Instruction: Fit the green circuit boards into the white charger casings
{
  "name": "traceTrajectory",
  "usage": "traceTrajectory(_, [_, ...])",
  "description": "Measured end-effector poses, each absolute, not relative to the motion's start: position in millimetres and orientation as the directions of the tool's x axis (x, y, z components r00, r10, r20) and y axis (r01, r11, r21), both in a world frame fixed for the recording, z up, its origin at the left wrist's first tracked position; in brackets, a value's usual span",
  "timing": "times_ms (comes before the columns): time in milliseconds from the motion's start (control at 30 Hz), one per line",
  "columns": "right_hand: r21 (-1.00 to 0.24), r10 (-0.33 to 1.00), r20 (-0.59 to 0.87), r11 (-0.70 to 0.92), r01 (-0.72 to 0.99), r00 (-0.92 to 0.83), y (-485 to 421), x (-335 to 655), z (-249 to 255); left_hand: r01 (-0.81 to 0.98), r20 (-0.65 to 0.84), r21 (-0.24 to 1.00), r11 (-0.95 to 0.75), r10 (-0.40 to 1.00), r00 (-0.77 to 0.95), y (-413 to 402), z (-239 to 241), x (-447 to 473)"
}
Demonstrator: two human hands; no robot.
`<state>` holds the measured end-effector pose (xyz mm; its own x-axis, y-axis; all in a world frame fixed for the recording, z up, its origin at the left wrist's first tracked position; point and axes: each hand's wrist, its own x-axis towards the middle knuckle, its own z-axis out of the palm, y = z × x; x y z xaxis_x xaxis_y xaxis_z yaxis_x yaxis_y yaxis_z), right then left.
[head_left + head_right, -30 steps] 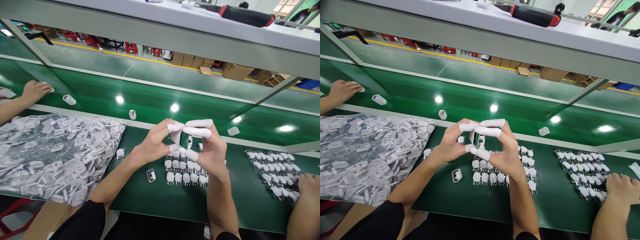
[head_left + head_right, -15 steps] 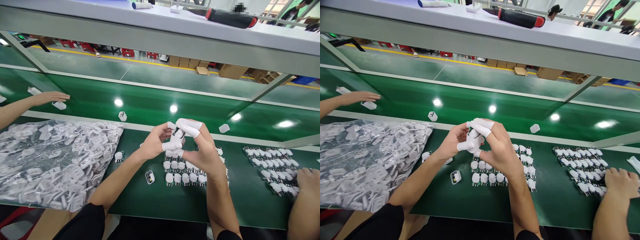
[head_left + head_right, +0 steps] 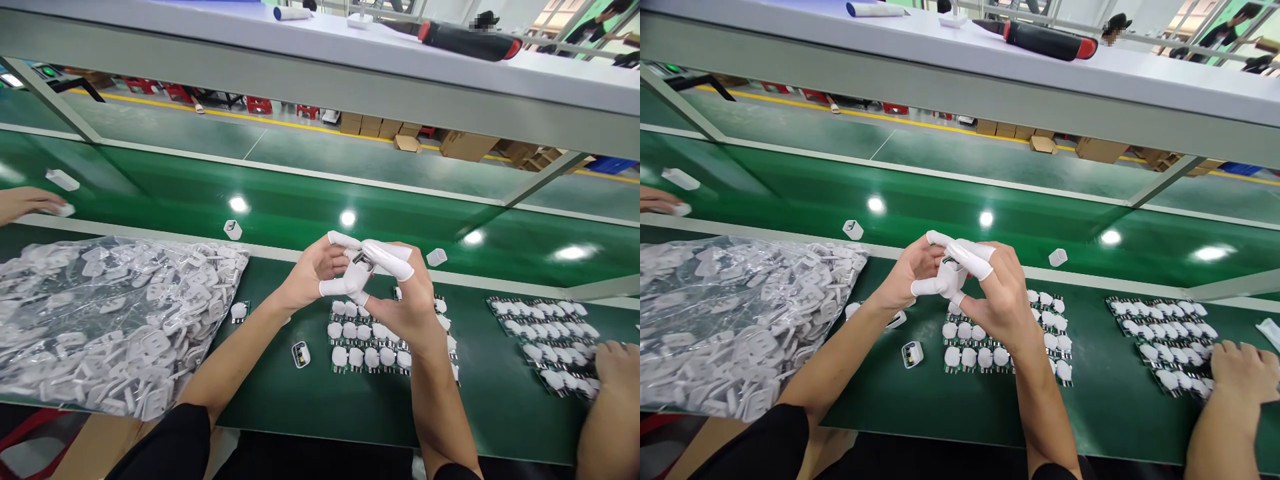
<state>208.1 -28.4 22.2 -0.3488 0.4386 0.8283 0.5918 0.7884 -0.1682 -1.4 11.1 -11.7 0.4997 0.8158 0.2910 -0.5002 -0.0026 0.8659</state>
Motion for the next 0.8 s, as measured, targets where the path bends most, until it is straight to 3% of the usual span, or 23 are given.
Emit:
traceTrajectory(167, [-0.171,0.395,0.856,0.826,0.537,-0.334,-28.5,205.7,20.6,-0.511,0.320,0.858,-0.056,0.836,0.445,11.0,-14.8,-0.2])
traceTrajectory(333, [-0.232,0.436,0.843,0.824,0.517,-0.316,-29.9,202.6,21.5,-0.504,0.342,0.857,-0.102,0.846,0.409,11.1,-17.1,0.4])
traceTrajectory(600, [-0.120,0.329,0.909,0.795,0.595,-0.257,-26.5,202.0,18.6,-0.520,0.391,0.837,-0.170,0.850,0.353,10.9,-18.0,-1.5])
traceTrajectory(800, [-0.179,0.430,0.843,0.791,0.585,-0.323,-31.1,205.7,22.8,-0.454,0.400,0.861,-0.227,0.855,0.331,6.4,-15.3,-2.7])
